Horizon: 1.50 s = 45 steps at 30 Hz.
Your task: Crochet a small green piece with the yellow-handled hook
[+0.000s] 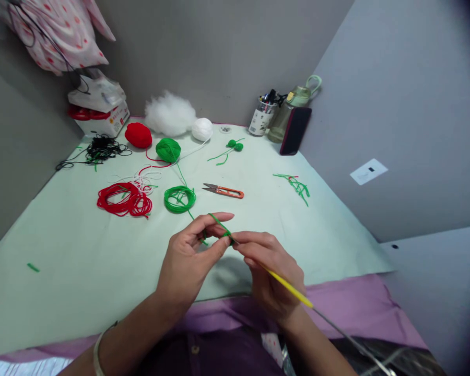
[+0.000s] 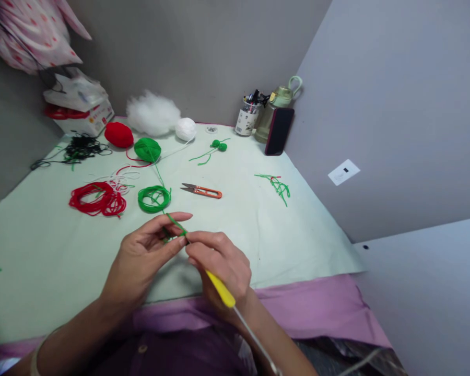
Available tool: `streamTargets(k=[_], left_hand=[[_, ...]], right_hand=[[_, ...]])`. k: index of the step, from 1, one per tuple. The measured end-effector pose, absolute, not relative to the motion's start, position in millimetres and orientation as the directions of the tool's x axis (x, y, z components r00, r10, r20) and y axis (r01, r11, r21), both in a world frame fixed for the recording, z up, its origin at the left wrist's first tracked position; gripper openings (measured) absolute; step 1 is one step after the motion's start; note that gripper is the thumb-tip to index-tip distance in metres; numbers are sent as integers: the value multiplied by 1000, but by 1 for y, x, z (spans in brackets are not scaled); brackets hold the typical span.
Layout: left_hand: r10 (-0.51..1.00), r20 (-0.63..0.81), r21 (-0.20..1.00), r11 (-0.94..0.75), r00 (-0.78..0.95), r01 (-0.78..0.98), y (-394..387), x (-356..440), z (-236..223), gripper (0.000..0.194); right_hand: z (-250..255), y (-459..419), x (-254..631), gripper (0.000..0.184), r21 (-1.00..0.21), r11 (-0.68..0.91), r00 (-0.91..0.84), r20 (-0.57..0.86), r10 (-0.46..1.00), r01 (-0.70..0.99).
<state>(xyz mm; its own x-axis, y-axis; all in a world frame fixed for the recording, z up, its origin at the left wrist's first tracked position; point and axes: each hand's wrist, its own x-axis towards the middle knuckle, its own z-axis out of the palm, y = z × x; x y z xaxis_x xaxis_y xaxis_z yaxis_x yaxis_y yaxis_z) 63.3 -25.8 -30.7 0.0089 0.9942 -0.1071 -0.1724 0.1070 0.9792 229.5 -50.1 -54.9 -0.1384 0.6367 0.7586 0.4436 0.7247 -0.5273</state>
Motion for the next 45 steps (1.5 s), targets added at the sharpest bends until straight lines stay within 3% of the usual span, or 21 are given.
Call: streamTargets(k=[3, 8, 12, 14, 16, 18, 20, 22, 24, 29, 33, 37, 40, 45], left_hand=[[995, -99, 980, 95, -14, -177, -26, 65, -31, 24], [996, -90, 979, 83, -28, -186, -27, 66, -30, 26], [946, -250, 848, 316, 207, -425, -25, 64, -31, 48], [891, -307, 740, 445, 335, -504, -23, 60, -31, 49], [869, -323, 692, 488, 376, -532, -21, 55, -31, 45], [881, -315, 701, 466, 353, -540, -19, 51, -29, 40], [896, -295, 735, 435, 332, -521, -18, 49, -28, 37], [905, -264, 776, 404, 333, -484, -20, 51, -28, 35], [914, -236, 810, 373, 330, -453, -22, 55, -30, 34], [943, -208, 847, 307, 261, -434, -26, 63, -36, 32], [919, -243, 807, 369, 312, -460, -24, 62, -32, 51], [856, -306, 716, 495, 416, -492, -22, 59, -28, 66], [811, -304, 676, 553, 500, -487, -20, 55, -31, 62], [793, -236, 672, 550, 562, -495, -20, 53, -35, 48]], right_hand=[[-57, -52, 230, 26, -496, 714, -157, 757, 634, 494], [-69, -55, 228, 49, -327, 701, -188, 814, 550, 634], [-72, -54, 230, 62, -311, 687, -214, 797, 566, 657], [-69, -52, 231, 55, -416, 701, -169, 780, 603, 579], [-64, -51, 231, 39, -609, 674, -64, 721, 691, 419], [-58, -48, 230, 26, -779, 591, 68, 614, 786, 208], [-54, -45, 228, 19, -861, 509, 155, 504, 850, 9], [-53, -43, 226, 17, -875, 468, 166, 447, 879, -124], [-54, -41, 223, 16, -876, 460, 131, 444, 886, -146], [-54, -43, 220, 20, -839, 543, 111, 543, 832, 38], [-55, -47, 223, 22, -810, 570, 73, 582, 810, 136], [-57, -41, 226, 15, -879, 454, 114, 441, 890, -147], [-53, -34, 229, 17, -890, 291, 113, 269, 957, -350], [-44, -32, 232, 22, -863, 71, 41, 58, 997, -500]])
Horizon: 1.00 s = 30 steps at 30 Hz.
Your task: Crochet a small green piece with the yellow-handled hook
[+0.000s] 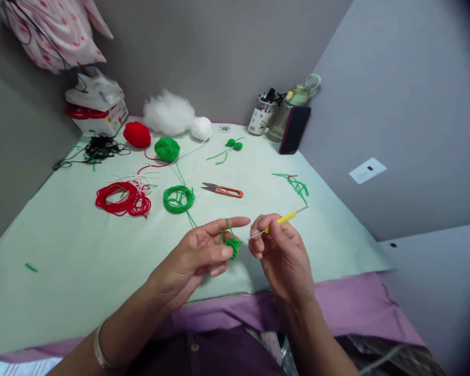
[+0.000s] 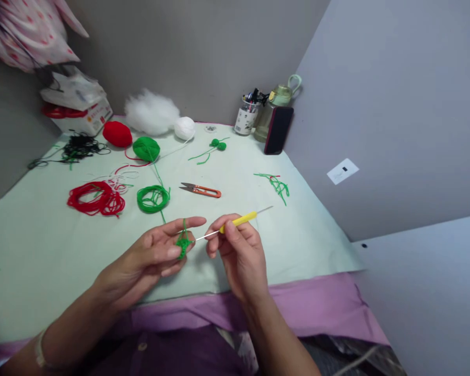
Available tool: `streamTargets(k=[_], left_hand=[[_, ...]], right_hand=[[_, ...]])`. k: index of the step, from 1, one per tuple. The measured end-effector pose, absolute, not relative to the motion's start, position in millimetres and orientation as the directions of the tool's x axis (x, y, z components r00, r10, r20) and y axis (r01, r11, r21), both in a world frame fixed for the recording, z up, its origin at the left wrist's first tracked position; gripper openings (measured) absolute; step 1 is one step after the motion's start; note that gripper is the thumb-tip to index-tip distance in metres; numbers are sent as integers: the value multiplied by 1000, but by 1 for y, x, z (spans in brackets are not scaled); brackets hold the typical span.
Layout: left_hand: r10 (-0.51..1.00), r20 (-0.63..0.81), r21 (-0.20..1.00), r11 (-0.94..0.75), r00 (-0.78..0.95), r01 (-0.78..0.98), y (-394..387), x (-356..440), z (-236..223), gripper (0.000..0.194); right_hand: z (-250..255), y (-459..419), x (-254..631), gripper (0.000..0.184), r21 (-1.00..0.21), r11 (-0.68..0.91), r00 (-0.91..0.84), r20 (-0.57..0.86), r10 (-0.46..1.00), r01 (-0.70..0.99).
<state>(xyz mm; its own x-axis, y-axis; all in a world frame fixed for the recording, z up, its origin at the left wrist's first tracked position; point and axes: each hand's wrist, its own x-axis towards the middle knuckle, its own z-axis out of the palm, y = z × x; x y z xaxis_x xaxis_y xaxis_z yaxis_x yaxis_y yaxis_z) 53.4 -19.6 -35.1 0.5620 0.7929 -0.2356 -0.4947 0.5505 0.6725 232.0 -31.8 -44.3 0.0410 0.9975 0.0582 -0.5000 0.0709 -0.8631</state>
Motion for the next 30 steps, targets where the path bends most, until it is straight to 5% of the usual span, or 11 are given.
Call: streamTargets(k=[3, 12, 18, 21, 24, 27, 30], left_hand=[[865, -218, 752, 444, 452, -487, -22, 56, -37, 42], [947, -178, 827, 291, 267, -481, -24, 64, -40, 34], [918, -248, 760, 382, 309, -526, -22, 64, -38, 50], [869, -313, 711, 481, 382, -513, -19, 60, -36, 39], [939, -262, 766, 342, 221, -545, -18, 63, -35, 39], [959, -214, 775, 282, 186, -566, -21, 70, -35, 49], [896, -288, 694, 438, 337, -571, -20, 68, -36, 43]], right_hand=[[-48, -33, 229, 18, -871, 156, 46, 152, 987, -466], [-56, -39, 220, 20, -876, 483, 94, 480, 872, -2], [-63, -46, 225, 42, -534, 685, -83, 756, 649, 496], [-59, -43, 227, 33, -679, 630, 67, 699, 712, 377], [-55, -38, 224, 26, -832, 540, 159, 554, 817, 126], [-56, -37, 221, 26, -768, 579, 88, 619, 780, 274], [-58, -39, 223, 32, -634, 635, 75, 731, 678, 441]])
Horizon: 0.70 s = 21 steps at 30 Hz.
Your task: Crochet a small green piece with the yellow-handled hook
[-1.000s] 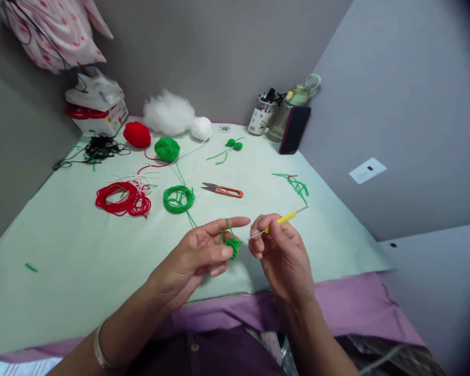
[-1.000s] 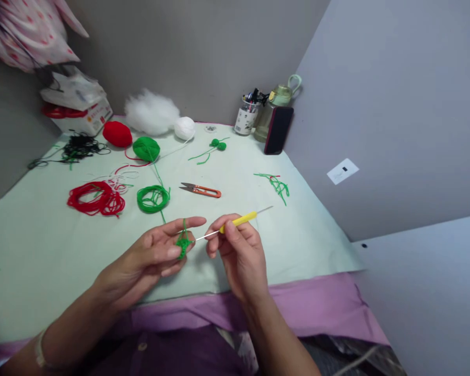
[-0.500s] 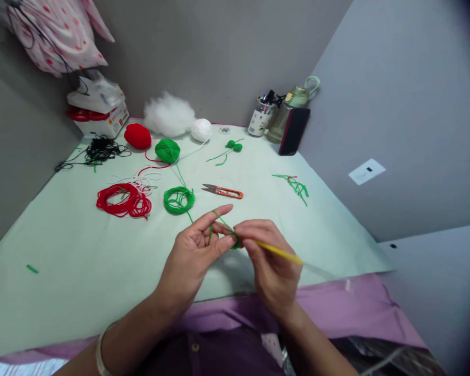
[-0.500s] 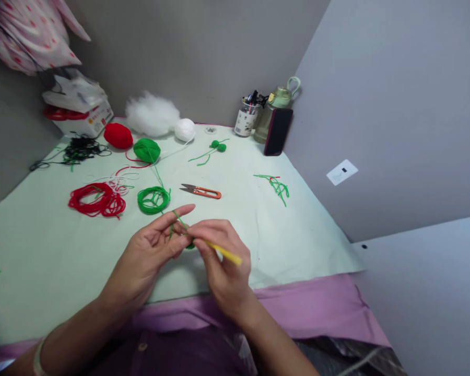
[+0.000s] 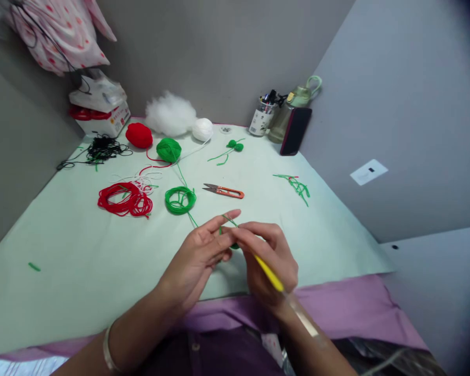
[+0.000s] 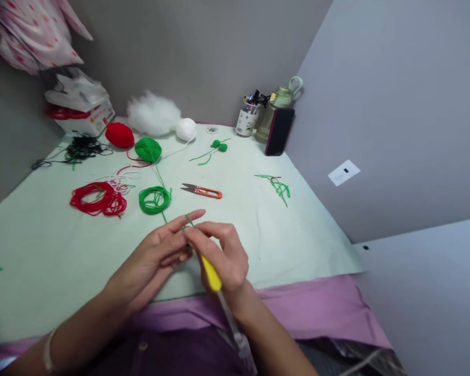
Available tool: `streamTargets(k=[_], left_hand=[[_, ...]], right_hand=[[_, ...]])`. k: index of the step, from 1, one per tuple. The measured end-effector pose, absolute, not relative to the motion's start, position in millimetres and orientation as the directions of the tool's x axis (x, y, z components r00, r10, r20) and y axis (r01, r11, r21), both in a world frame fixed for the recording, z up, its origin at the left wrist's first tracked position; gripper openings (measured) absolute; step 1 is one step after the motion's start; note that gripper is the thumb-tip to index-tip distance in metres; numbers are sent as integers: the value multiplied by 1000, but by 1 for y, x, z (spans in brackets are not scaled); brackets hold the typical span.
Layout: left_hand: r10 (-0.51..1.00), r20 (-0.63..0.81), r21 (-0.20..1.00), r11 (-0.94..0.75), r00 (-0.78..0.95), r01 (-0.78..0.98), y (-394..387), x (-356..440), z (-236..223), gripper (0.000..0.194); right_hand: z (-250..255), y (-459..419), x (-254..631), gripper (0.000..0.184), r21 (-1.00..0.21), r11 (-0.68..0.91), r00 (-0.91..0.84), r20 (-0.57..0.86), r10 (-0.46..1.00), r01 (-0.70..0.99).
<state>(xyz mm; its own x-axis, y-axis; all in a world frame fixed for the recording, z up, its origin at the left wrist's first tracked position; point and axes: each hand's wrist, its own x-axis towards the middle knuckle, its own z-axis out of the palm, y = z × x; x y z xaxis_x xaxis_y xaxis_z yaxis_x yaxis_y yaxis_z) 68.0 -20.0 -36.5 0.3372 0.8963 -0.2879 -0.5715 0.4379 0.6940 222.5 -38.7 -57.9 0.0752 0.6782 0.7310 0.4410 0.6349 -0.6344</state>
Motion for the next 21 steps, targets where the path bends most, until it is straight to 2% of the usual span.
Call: streamTargets(k=[1, 3, 5, 7, 12, 21], left_hand=[[881, -307, 669, 469, 360, -576, -18, 65, -37, 39], [897, -318, 658, 442, 306, -610, -15, 60, -39, 34], [923, -307, 687, 385, 233, -616, -13, 57, -40, 33], [927, -285, 719, 375, 244, -584, -15, 58, -39, 33], [927, -258, 735, 372, 273, -567, -22, 64, -35, 16], [926, -276, 751, 374, 256, -544, -23, 61, -38, 13]], right_hand=[[-58, -38, 224, 30, -672, 622, 88, 705, 704, 402], [-56, -36, 227, 25, -784, 582, 271, 621, 736, 218], [-53, -33, 229, 22, -843, 538, 294, 515, 805, 4], [-53, -32, 228, 18, -869, 485, 223, 455, 862, -102], [-55, -37, 225, 19, -850, 527, 233, 507, 830, -28], [-57, -38, 226, 19, -848, 529, 220, 523, 824, 35]])
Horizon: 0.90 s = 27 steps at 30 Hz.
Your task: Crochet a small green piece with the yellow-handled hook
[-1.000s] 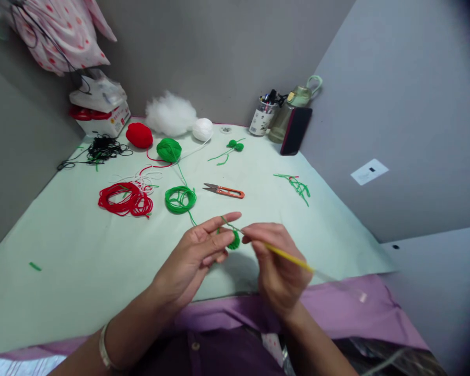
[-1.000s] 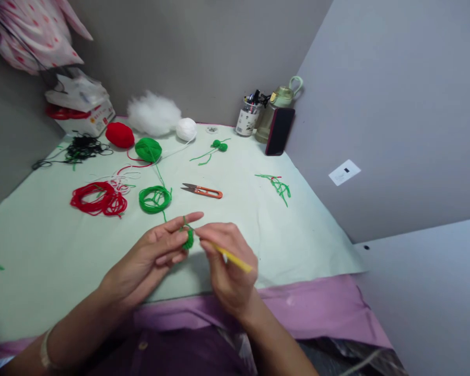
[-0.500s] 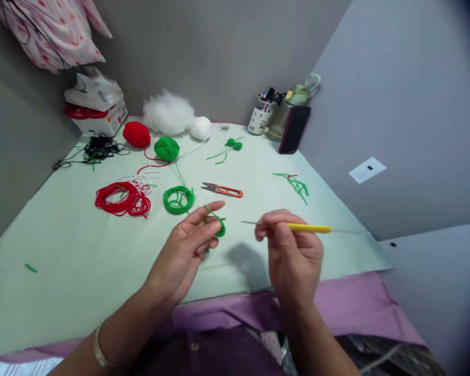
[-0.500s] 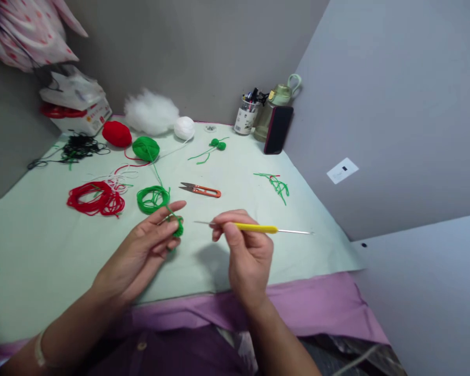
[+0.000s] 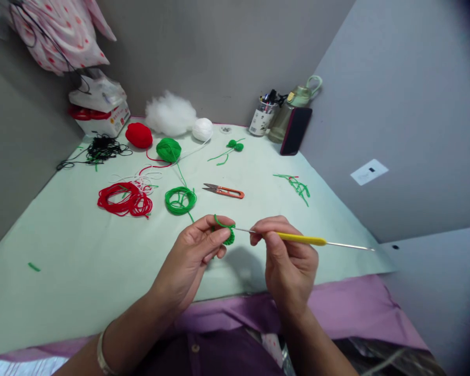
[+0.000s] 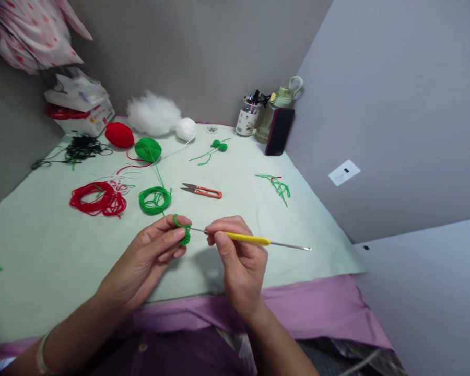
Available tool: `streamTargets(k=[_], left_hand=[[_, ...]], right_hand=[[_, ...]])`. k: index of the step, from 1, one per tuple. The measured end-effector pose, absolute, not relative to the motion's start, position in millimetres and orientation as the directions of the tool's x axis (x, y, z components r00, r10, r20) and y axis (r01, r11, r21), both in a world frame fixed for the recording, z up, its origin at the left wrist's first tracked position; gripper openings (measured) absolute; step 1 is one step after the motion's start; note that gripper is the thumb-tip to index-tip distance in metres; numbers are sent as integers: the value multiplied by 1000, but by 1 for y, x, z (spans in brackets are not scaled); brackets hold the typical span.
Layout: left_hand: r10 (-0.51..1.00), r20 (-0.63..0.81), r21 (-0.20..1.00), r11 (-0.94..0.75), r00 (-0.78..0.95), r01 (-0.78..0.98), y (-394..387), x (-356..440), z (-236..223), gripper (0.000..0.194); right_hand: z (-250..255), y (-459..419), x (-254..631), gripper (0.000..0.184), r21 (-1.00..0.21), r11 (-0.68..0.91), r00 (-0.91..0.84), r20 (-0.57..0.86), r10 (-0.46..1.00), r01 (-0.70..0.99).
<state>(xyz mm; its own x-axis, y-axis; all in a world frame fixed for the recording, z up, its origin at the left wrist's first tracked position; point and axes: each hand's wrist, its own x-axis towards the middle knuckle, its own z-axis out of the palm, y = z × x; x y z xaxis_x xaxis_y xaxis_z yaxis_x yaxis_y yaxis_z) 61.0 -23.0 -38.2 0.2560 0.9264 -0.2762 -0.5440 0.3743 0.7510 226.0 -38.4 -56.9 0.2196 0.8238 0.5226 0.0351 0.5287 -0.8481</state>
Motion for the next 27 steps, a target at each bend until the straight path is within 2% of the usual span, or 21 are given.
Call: streamTargets(k=[7, 14, 16, 19, 20, 22, 24, 25, 27], left_hand=[[925, -280, 762, 377, 258, -526, -22, 63, -40, 13], [929, -259, 777, 363, 264, -514, -22, 63, -38, 12], [926, -255, 780, 367, 278, -507, -22, 63, -37, 18], [930, -236, 796, 352, 283, -492, -24, 65, -36, 41], [936, -225, 808, 334, 270, -485, -24, 65, -37, 49], [947, -211, 822, 305, 241, -481, -25, 66, -38, 58], [931, -242, 794, 352, 275, -496, -25, 65, -40, 56], [908, -272, 761, 405, 317, -507, -25, 64, -40, 52], [862, -321, 689, 497, 392, -528, -22, 61, -40, 43]], right_hand=[[-57, -38, 226, 20, -839, 540, 226, 539, 811, 65], [-56, -41, 224, 19, -780, 573, 195, 621, 759, 251], [-56, -40, 224, 19, -798, 570, 190, 601, 776, 196], [-58, -39, 225, 22, -819, 553, 137, 572, 808, 157], [-60, -40, 226, 23, -793, 567, 92, 597, 797, 223], [-63, -42, 226, 31, -645, 635, -27, 692, 722, 425], [-67, -45, 227, 44, -483, 679, -119, 761, 638, 552], [-67, -46, 228, 47, -468, 685, -119, 772, 624, 558], [-66, -45, 229, 41, -587, 660, -11, 743, 669, 469]])
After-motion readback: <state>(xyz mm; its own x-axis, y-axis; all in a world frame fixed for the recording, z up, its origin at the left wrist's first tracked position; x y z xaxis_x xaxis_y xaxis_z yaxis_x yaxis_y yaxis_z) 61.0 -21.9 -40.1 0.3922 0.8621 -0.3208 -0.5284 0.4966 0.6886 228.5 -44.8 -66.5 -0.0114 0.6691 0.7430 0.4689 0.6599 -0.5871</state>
